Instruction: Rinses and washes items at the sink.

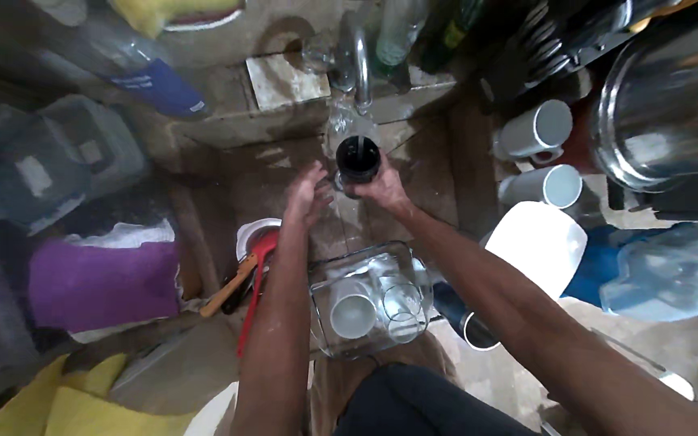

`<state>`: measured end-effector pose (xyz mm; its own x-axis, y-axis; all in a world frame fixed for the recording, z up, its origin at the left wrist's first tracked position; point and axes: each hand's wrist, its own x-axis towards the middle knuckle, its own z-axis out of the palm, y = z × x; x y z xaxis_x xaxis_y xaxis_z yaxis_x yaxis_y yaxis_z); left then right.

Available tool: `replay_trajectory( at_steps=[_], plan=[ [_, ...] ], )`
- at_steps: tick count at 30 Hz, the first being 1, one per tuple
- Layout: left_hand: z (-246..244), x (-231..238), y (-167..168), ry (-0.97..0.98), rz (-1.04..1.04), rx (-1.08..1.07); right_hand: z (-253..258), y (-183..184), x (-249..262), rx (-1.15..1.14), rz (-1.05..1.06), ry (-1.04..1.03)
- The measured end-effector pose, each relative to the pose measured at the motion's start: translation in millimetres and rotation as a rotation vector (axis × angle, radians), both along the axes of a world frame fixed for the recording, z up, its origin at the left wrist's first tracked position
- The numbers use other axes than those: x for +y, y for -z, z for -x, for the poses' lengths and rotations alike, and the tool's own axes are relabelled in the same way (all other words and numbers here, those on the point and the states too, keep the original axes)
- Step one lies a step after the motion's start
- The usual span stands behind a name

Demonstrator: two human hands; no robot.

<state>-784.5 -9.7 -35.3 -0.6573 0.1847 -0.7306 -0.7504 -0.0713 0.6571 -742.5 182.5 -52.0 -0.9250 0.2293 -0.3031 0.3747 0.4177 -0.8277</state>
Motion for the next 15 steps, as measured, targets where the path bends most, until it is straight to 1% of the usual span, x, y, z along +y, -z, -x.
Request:
replay_trajectory(
  at_steps=[3, 5, 7, 9, 11, 13, 14, 15],
  plan=[
    [-1.9, 3.9, 9.6, 0.022, 0.031, -0.008, -5.3, -1.7, -5.0, -0.034, 0.056, 0.011],
    [3.2, 13.1, 7.0, 0.051, 0.061, -0.002, 2.4, -4.4, -0.9, -0.036, 0.070, -0.008],
    [1.5, 14.3, 9.6, 0.082, 0.098, 0.027, 2.7, -3.7, -4.1, 0.020, 0.162, 0.005],
    [2.8, 18.9, 11.0, 0.114, 0.082, 0.029, 1.1, -1.7, -1.3, -0.038, 0.278, 0.046],
    [10.3, 27.5, 10.0, 0.113, 0.044, 0.039, 2.8, -6.9, 2.6, -0.167, 0.509, 0.166],
    [11.9, 37.8, 4.1, 0.131, -0.040, -0.004, -4.2, -7.9, 6.1, -0.297, 0.846, 0.340],
    [12.5, 46.3, -1.9, 0.153, -0.092, -0.044, -6.4, -6.4, 9.4, -0.325, 0.988, 0.421],
    [13.9, 57.2, -7.1, 0.178, -0.128, -0.050, -6.1, -5.8, 12.2, -0.331, 1.075, 0.491]
  ],
)
